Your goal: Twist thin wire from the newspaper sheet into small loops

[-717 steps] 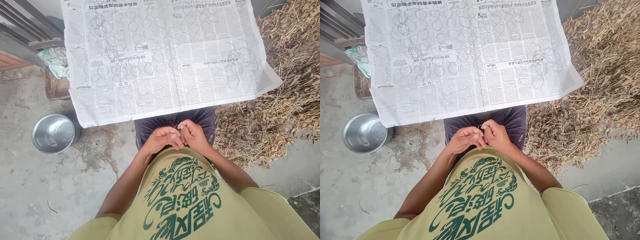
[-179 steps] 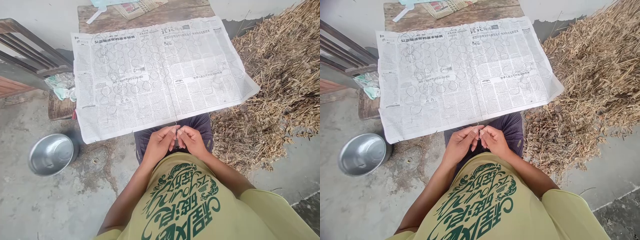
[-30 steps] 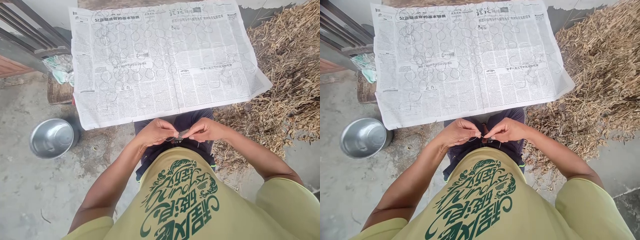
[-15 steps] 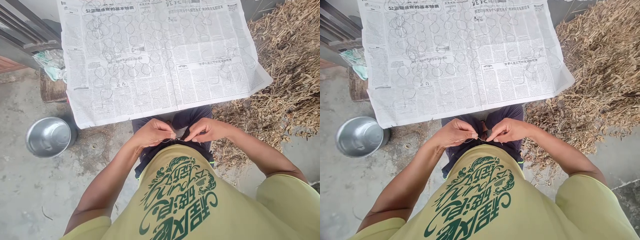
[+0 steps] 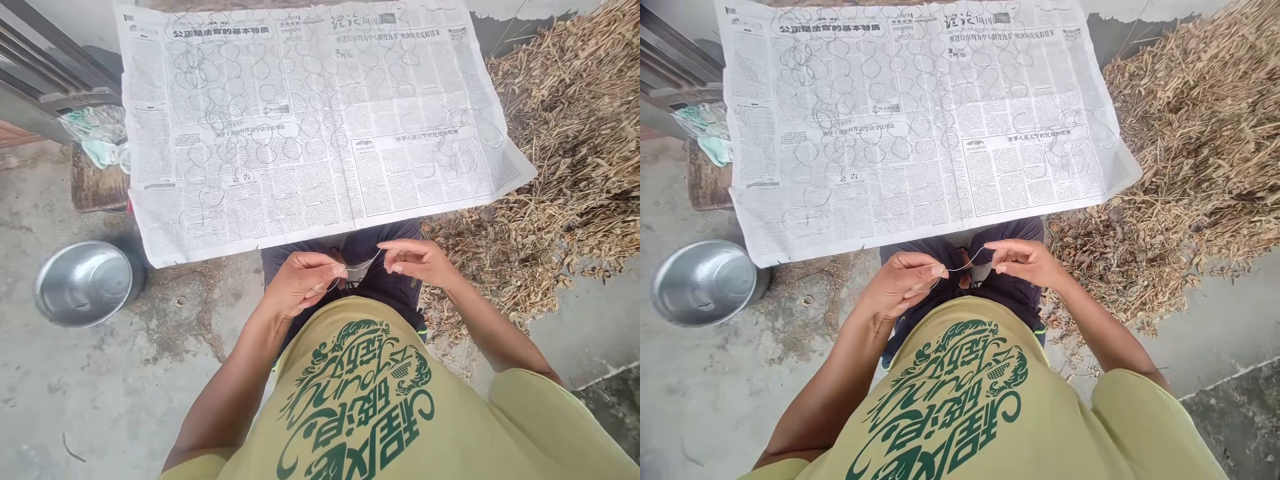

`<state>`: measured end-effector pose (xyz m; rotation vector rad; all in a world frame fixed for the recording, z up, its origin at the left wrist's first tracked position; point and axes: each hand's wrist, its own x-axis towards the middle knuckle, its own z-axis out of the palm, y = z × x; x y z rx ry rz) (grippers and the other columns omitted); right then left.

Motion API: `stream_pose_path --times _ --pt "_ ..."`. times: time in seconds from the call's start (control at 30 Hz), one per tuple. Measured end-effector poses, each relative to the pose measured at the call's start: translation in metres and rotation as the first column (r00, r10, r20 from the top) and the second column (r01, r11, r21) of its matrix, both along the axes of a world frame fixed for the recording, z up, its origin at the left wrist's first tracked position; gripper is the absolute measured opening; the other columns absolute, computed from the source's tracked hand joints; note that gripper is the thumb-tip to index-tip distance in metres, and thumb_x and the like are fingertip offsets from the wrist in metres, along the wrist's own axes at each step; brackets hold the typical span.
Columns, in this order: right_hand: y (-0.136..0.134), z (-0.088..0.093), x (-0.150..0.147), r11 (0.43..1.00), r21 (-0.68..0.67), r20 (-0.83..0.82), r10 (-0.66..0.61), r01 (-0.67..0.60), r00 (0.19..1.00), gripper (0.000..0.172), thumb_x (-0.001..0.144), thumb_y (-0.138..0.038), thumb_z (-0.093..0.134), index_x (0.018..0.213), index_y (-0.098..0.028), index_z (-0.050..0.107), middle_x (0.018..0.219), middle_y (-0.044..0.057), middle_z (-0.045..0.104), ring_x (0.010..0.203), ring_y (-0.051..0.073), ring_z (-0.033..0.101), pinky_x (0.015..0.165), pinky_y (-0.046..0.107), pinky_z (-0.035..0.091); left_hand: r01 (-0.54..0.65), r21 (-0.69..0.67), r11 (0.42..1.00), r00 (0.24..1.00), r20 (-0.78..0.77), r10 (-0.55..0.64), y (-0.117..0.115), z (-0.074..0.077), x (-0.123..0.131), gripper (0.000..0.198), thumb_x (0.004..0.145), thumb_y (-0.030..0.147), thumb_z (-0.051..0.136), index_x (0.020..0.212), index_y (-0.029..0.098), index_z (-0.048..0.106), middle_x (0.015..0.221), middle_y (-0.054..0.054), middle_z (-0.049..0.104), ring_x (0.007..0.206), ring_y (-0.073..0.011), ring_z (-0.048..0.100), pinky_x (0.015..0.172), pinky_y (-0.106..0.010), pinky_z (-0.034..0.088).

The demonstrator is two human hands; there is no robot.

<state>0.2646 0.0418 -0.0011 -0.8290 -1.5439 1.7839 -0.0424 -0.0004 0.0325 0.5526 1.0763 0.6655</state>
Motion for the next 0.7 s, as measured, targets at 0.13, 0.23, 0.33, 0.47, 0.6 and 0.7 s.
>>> stream_pose_path --times 0.13,0.23,0.33,0.47,0.6,0.7 --pt "-0.022 -0.01 -0.04 0.975 -0.04 -0.18 -0.221 0.217 0.959 0.033 0.097 -0.037 0.086 0.129 -0.029 0.084 0.096 0.005 0.083 0.079 0.016 0.076 0.069 0.031 0.063 0.008 -0.032 0.999 1.0 0.025 -0.007 -0.003 -0.004 0.009 0.045 0.066 0.051 0.102 0.08 0.012 0.084 0.043 0.01 0.035 0.038 -0.0016 0.021 0.031 -0.014 0.019" --pt "-0.022 -0.013 -0.056 0.936 -0.007 -0.237 -0.344 0.353 0.908 0.019 0.1 -0.04 0.083 0.112 -0.027 0.089 0.092 0.006 0.083 0.072 0.017 0.075 0.063 0.032 0.062 0.007 -0.053 0.999 1.0 0.03 -0.006 -0.003 -0.006 0.01 0.044 0.066 0.05 0.102 0.08 0.012 0.084 0.044 0.009 0.036 0.038 -0.0015 0.021 0.032 -0.013 0.019" --pt "-0.021 -0.015 -0.06 0.904 -0.016 -0.201 -0.421 0.427 0.884 0.023 0.097 -0.045 0.084 0.108 -0.026 0.088 0.09 0.007 0.082 0.073 0.02 0.075 0.061 0.034 0.062 -0.014 -0.063 0.998 1.0 0.017 0.015 -0.004 -0.008 0.009 0.044 0.066 0.05 0.102 0.079 0.012 0.084 0.046 0.009 0.037 0.038 -0.0013 0.022 0.032 -0.013 0.019" --pt "-0.019 -0.014 -0.062 0.882 -0.028 -0.14 -0.47 0.471 0.871 0.026 0.094 -0.053 0.085 0.093 -0.027 0.088 0.092 0.009 0.081 0.082 0.024 0.073 0.059 0.036 0.06 -0.052 -0.053 0.997 0.999 -0.001 0.052 -0.007 -0.01 0.011 0.044 0.066 0.05 0.102 0.08 0.013 0.084 0.049 0.009 0.039 0.039 -0.0016 0.023 0.032 -0.014 0.018" --pt "-0.016 -0.011 -0.062 0.908 -0.075 -0.159 -0.419 0.413 0.894 0.032 0.094 -0.058 0.083 0.084 -0.027 0.088 0.084 0.01 0.08 0.081 0.026 0.07 0.063 0.039 0.059 -0.071 -0.033 0.997 0.997 -0.002 0.071 -0.006 -0.012 0.011 0.043 0.066 0.05 0.101 0.079 0.013 0.083 0.048 0.009 0.038 0.039 -0.0018 0.023 0.032 -0.014 0.018" --pt "-0.011 -0.01 -0.059 0.942 -0.124 -0.207 -0.332 0.312 0.92 0.034 0.091 -0.059 0.086 0.08 -0.027 0.088 0.077 0.01 0.079 0.084 0.028 0.071 0.066 0.04 0.059 -0.043 -0.029 0.999 0.999 0.008 0.043 -0.002 -0.011 0.007 0.042 0.066 0.049 0.101 0.078 0.013 0.083 0.046 0.009 0.038 0.038 -0.0019 0.023 0.031 -0.014 0.019"
